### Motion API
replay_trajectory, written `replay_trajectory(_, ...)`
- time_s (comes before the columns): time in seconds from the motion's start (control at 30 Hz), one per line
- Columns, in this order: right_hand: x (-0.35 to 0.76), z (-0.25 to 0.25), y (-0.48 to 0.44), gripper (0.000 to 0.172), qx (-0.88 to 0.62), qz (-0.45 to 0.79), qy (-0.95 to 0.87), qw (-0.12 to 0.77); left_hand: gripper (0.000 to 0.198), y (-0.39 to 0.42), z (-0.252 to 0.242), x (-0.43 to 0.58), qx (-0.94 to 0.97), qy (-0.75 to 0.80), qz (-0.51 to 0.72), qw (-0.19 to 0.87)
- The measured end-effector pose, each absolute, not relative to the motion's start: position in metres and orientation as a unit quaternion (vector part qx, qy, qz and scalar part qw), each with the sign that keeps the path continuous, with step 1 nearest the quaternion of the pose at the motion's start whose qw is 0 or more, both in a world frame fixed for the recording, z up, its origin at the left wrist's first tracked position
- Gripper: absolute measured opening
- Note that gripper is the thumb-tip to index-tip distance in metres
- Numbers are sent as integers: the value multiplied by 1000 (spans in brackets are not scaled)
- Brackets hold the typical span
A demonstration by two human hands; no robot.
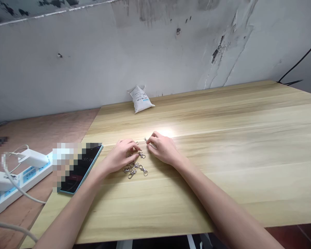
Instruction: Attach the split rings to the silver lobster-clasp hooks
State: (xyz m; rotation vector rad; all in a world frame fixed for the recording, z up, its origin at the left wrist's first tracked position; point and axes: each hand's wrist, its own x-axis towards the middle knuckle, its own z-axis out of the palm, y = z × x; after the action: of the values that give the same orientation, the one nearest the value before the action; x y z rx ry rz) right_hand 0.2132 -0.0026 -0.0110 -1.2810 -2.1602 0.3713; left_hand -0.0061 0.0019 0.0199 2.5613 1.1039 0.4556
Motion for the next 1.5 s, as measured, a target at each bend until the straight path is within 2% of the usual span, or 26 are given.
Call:
replay_trajectory(0.13,211,-10,-4,15,-452,153,-829,291,21,3,15,-6,902,383,158,125)
replay_trajectory(0.3,206,-15,-5,14,-439,144,-843,277,12,3,8,-3,906,372,167,115)
replay_trajectory(0.67,204,-19,-3,13,-441,161,-837,281,8,2,8,0,894,373,194,154)
replay_trajectory(0.87,204,-20,-2,13,-426,152,-840,298,10,0,8,6,871,391,215,205)
replay_trajectory(1.07,205,-17,-3,5,-413,150,-840,319,13,-5,13,10,829,430,243,262)
replay_trajectory(1.3,205,-14,-5,2,-414,150,-831,339,11,-5,13,11,819,454,251,247)
replay_trajectory(1.43,207,-9,-6,18,-409,220,-819,337,8,-5,16,8,823,447,280,208)
replay_trajectory(1.5,208,-7,-6,17,-394,261,-816,334,7,-6,18,7,826,442,295,186)
